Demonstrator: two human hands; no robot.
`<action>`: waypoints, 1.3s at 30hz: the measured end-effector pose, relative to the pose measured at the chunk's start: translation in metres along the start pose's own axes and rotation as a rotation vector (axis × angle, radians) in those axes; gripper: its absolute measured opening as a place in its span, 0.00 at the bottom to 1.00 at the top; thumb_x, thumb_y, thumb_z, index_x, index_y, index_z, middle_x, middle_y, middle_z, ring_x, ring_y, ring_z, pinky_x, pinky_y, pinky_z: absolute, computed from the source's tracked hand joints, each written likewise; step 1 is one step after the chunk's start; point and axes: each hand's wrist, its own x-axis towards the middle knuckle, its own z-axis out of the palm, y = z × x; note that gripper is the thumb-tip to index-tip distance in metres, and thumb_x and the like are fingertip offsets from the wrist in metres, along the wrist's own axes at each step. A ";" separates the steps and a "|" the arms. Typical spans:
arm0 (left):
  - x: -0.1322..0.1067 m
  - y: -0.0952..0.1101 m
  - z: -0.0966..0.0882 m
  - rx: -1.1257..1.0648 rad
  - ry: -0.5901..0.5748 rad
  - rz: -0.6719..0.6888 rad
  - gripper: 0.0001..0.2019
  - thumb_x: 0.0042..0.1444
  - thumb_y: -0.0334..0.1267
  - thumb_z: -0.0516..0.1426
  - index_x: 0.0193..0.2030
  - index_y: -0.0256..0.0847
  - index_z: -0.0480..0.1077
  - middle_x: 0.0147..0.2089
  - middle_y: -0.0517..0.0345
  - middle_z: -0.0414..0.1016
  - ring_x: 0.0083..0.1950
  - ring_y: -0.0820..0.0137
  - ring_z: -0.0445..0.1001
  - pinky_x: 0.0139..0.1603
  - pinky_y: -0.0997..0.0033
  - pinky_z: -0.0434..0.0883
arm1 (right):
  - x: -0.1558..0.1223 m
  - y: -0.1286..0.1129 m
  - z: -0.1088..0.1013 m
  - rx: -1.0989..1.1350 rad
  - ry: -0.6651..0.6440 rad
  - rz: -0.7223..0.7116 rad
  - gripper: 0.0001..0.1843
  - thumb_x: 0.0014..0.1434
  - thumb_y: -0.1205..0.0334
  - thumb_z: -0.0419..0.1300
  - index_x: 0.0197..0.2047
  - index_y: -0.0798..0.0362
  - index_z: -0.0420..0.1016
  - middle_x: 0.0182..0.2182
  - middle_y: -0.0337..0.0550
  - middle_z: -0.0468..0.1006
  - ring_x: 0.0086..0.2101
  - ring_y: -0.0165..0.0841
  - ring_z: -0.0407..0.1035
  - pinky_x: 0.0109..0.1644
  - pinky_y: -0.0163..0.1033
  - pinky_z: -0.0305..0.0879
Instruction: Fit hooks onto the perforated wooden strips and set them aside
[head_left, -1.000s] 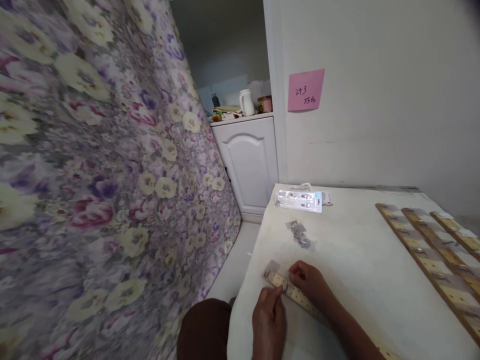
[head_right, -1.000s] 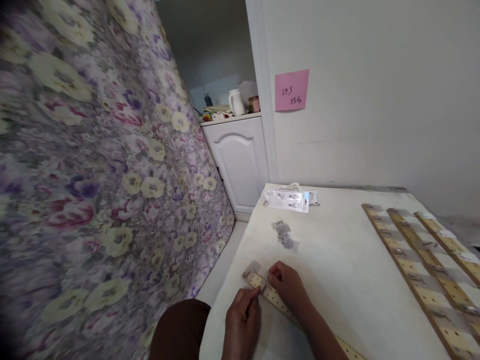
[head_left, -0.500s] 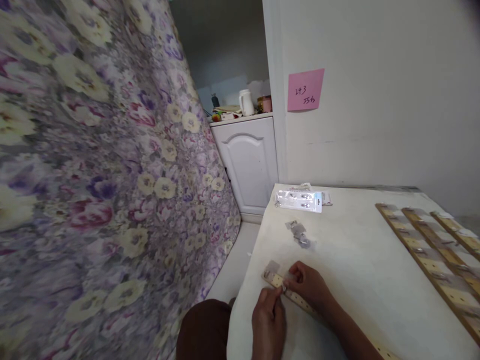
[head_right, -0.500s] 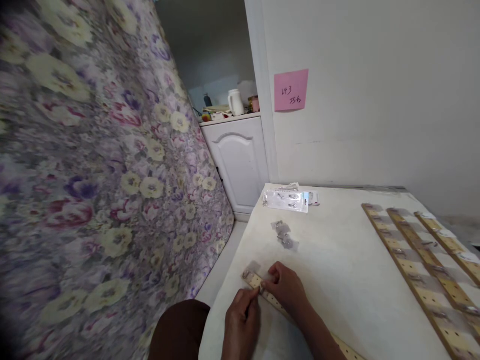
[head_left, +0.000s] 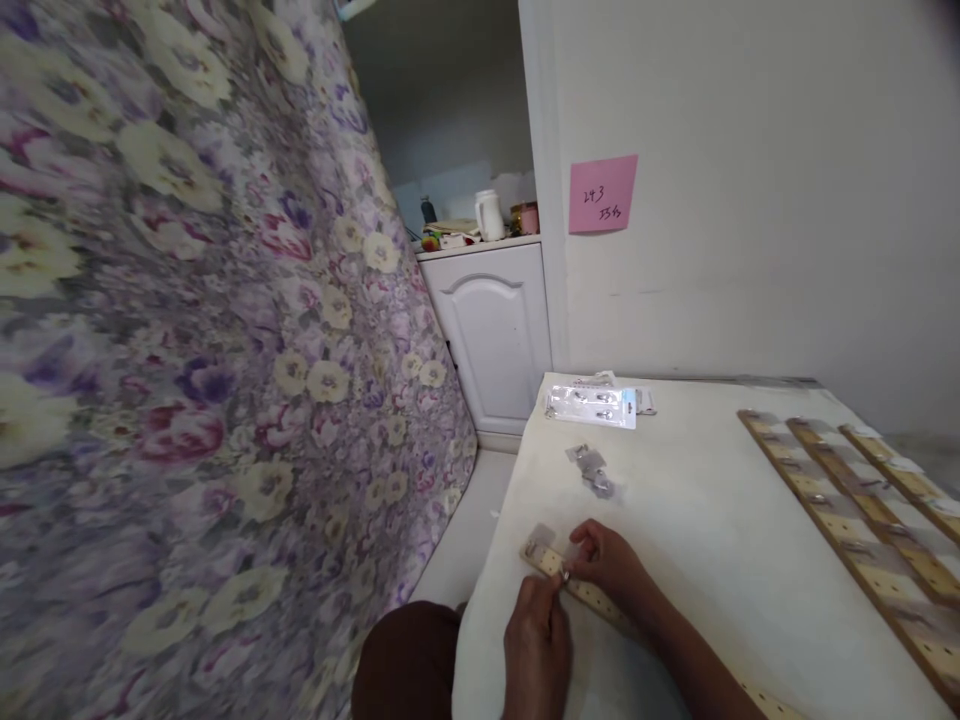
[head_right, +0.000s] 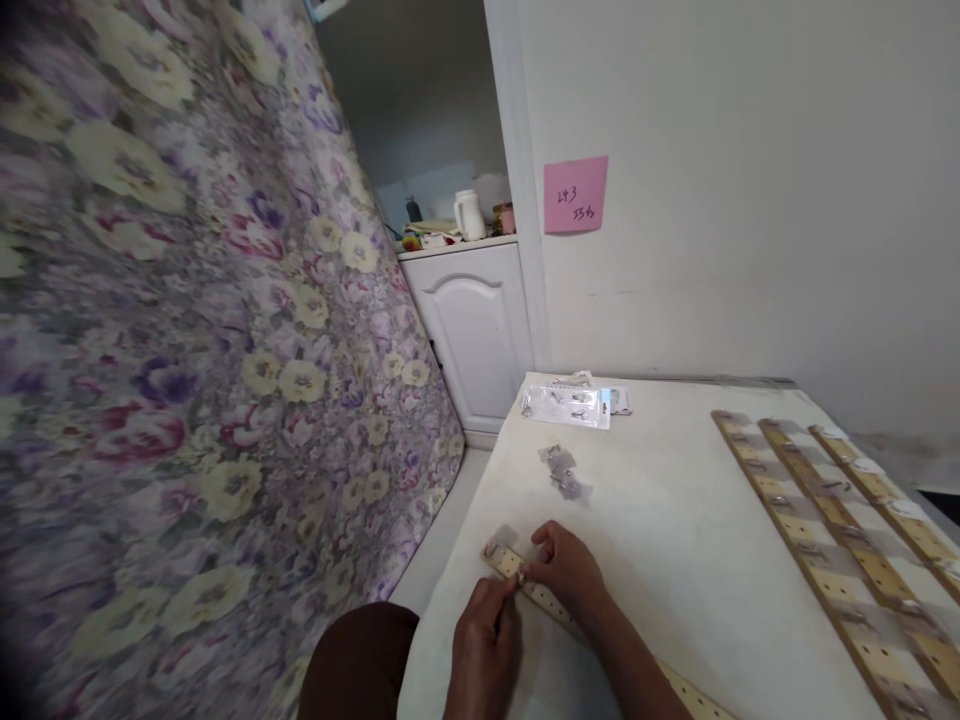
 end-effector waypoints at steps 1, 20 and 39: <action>0.000 0.000 -0.001 -0.012 0.006 0.005 0.15 0.60 0.31 0.48 0.46 0.42 0.74 0.38 0.52 0.74 0.42 0.63 0.74 0.44 0.66 0.70 | -0.001 -0.001 0.000 -0.003 0.008 -0.006 0.16 0.42 0.62 0.65 0.37 0.52 0.69 0.23 0.33 0.73 0.26 0.30 0.67 0.32 0.34 0.58; 0.014 -0.016 -0.001 -0.115 0.073 -0.172 0.20 0.56 0.50 0.52 0.48 0.40 0.73 0.47 0.49 0.79 0.49 0.56 0.76 0.50 0.60 0.72 | -0.117 0.005 -0.058 -0.342 0.244 -0.034 0.16 0.39 0.65 0.64 0.35 0.50 0.71 0.38 0.40 0.72 0.39 0.35 0.66 0.41 0.36 0.59; 0.020 -0.024 0.005 -0.052 0.081 -0.175 0.22 0.53 0.54 0.50 0.46 0.44 0.73 0.39 0.55 0.79 0.40 0.58 0.77 0.43 0.62 0.72 | -0.094 -0.018 -0.037 -0.378 0.425 0.070 0.11 0.43 0.68 0.59 0.33 0.49 0.69 0.37 0.41 0.73 0.41 0.37 0.66 0.43 0.37 0.59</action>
